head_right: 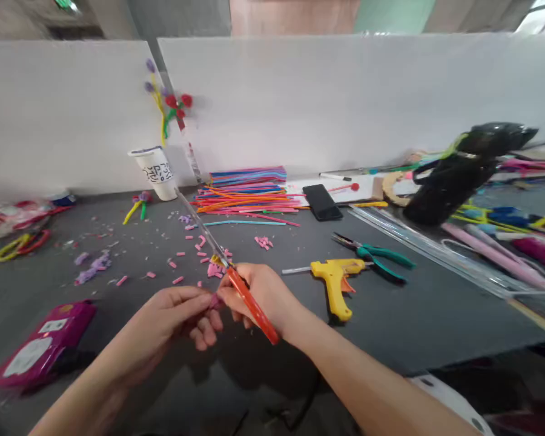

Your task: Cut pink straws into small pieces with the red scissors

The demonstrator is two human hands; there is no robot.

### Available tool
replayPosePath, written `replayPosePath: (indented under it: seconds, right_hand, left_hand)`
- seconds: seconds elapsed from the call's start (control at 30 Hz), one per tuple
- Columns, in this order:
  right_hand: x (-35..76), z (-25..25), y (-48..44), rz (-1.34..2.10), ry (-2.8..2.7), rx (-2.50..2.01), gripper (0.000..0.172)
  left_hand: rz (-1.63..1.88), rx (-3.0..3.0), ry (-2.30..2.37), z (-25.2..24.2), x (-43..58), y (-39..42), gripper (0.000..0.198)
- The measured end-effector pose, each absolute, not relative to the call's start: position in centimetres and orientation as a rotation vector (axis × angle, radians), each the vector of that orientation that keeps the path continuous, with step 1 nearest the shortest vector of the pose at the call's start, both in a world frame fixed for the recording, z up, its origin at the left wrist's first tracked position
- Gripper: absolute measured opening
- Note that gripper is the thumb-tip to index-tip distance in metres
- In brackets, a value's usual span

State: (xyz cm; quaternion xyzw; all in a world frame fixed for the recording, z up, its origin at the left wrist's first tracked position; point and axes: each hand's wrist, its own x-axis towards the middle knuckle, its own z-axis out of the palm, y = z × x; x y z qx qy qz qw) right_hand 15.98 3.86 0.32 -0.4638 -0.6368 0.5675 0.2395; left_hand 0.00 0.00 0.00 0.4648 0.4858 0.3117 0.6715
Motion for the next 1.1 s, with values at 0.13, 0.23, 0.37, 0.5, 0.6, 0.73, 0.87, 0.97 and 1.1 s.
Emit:
replayPosePath:
  seconds: [0.13,0.23,0.37,0.5,0.6,0.73,0.87,0.97,1.1]
  right_hand:
    - [15.8,-0.2,3.8,1.537,-1.717,-1.270,0.005]
    - [15.5,-0.2,3.6,1.511,-1.721,-1.294,0.004]
    - [15.2,0.0,3.3,1.469,-1.749,-1.350,0.009]
    - [16.1,0.5,3.4,1.257,-1.918,-1.225,0.018]
    - [17.3,1.1,3.2,1.078,-2.145,-1.196,0.029]
    - [18.0,1.5,2.4,1.125,-2.326,-1.197,0.039]
    - [18.0,1.2,1.3,1.156,-2.402,-1.170,0.042]
    - [17.8,1.0,0.9,1.155,-2.419,-1.154,0.040]
    - [17.8,0.9,0.6,1.147,-2.428,-1.167,0.038]
  left_hand:
    - [0.728,1.107,1.144,0.0,0.6,0.8,0.025]
    - [0.747,1.166,1.180,-0.4,0.7,0.9,0.023]
    - [0.768,1.187,1.180,-0.7,0.9,0.8,0.021]
    - [0.915,1.160,1.235,-0.1,0.5,0.8,0.019]
    - [1.105,1.118,1.269,0.5,-0.4,0.8,0.018]
    - [1.268,1.122,1.269,1.2,-1.4,0.5,0.013]
    - [1.283,1.205,1.271,1.8,-1.4,0.2,0.013]
    - [1.237,1.243,1.292,1.8,-1.3,-0.1,0.013]
    - [1.214,1.240,1.323,1.6,-1.2,-0.5,0.014]
